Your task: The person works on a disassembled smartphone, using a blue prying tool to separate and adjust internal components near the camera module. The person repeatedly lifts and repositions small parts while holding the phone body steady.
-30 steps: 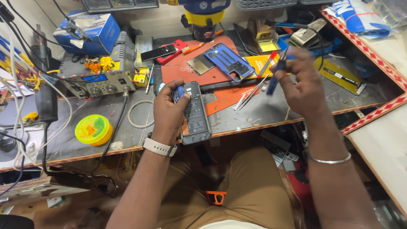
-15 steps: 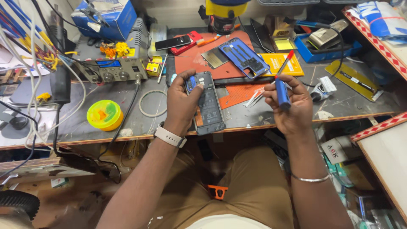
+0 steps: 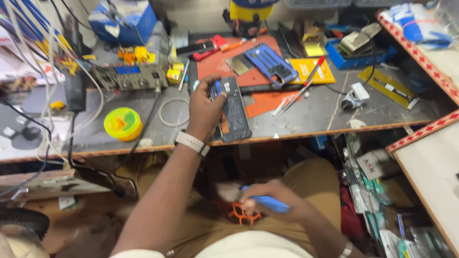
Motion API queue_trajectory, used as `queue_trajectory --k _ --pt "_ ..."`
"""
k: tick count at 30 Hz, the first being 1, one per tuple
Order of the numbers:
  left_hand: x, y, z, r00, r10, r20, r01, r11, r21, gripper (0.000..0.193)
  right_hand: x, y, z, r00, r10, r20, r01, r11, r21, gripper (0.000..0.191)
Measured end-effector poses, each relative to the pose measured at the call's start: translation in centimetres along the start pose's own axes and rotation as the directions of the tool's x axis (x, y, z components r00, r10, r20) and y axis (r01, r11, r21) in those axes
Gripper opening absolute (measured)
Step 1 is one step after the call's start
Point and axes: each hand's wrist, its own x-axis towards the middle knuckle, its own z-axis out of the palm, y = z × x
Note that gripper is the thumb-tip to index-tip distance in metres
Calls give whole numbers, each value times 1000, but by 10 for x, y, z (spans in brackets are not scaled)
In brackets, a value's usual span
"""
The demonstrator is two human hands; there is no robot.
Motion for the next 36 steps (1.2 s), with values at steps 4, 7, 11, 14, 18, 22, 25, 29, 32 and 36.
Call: queue_trajectory --k 4,7,11,14,18,22,25,29,32,36 --pt "-2 -5 -1 998 -63 13 64 994 -85 45 36 70 52 972 236 11 -206 872 -444 19" --pt "-10 -11 -6 1000 -9 -3 9 999 47 43 55 99 59 924 382 -30 -337 772 -539 28" --pt "-28 -2 -12 996 -85 26 83 995 62 43 61 115 46 917 398 24 -334 799 -500 29" --pt "-41 16 -15 999 -35 31 34 999 28 47 83 116 22 910 409 66 -331 814 -477 29" --pt "-53 18 -20 821 -535 -197 552 660 509 50 136 100 -17 911 408 67 -335 823 -459 30" --pt "-55 3 -23 889 -449 -90 448 893 -36 53 162 77 -47 915 402 31 -346 824 -448 30" --pt "-48 8 -21 945 -322 -60 324 946 25 51 180 77 -58 926 379 -9 -340 820 -460 31" --pt "-43 33 -15 914 -400 -69 401 862 311 49 182 94 -39 943 324 -74 -318 816 -483 31" --pt "-36 45 -8 907 -414 -82 414 833 367 56 167 89 -35 954 278 -112 -298 830 -472 32" --pt "-28 37 -6 991 -124 57 120 990 76 46 97 68 -30 978 211 -7 -202 929 -310 32"
